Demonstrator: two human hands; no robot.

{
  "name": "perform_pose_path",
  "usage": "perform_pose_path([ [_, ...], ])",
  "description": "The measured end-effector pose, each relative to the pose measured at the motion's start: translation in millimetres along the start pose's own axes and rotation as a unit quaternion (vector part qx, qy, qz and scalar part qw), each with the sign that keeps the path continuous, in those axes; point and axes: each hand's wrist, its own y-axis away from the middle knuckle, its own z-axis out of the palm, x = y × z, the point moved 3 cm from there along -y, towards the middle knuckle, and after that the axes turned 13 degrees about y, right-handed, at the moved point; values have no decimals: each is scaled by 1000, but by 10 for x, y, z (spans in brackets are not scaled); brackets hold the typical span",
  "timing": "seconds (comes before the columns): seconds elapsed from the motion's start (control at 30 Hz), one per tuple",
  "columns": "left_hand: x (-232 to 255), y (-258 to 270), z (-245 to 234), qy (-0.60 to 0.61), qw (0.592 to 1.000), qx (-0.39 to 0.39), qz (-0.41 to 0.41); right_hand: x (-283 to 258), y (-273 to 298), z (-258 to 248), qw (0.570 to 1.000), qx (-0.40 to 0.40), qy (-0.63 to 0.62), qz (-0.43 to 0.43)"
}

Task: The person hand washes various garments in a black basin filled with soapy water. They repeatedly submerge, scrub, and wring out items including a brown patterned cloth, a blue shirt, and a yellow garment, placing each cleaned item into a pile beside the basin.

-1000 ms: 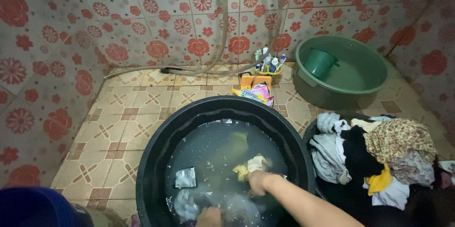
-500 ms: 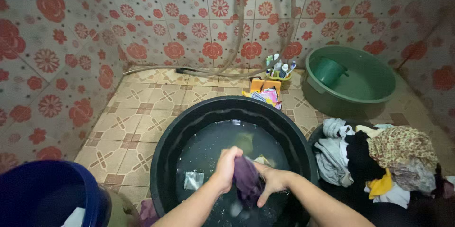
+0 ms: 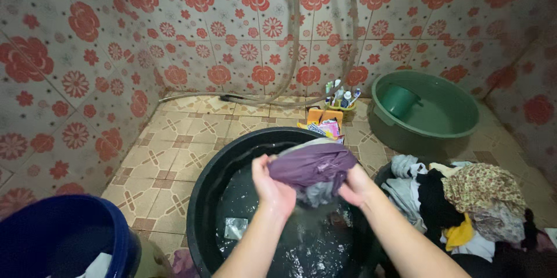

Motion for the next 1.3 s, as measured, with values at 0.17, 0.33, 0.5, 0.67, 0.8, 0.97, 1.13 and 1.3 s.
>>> perform_pose_path([
  [0.17,-46,7,-485,-283,950,4,-127,-21,14,114,996,27,-50,71],
  [0.33,-10,-88,-624,-233,959,0,-159,308,-54,190,983,33,-37,177],
  [0.5,-263,51,-653,-217,925,-58,-308,523,-379,1,980,116,117,112],
  [0.67,-346,114,-716,-278,910,-63,-301,412,-449,-148,881,58,461,94],
  [0.8,-338,72,-677,-148,936,-56,-316,183,-206,7,968,-152,115,163],
  [0.97,-423,193,-461,15,938,-86,-334,176,-118,376,982,13,-13,190],
  [1.13,-577,344,-255,130,914,-94,-373,-49,-157,684,970,-236,-49,10],
  [1.3,-464,186,-202,-19,933,-84,-350,-517,-404,530,947,-224,223,51],
])
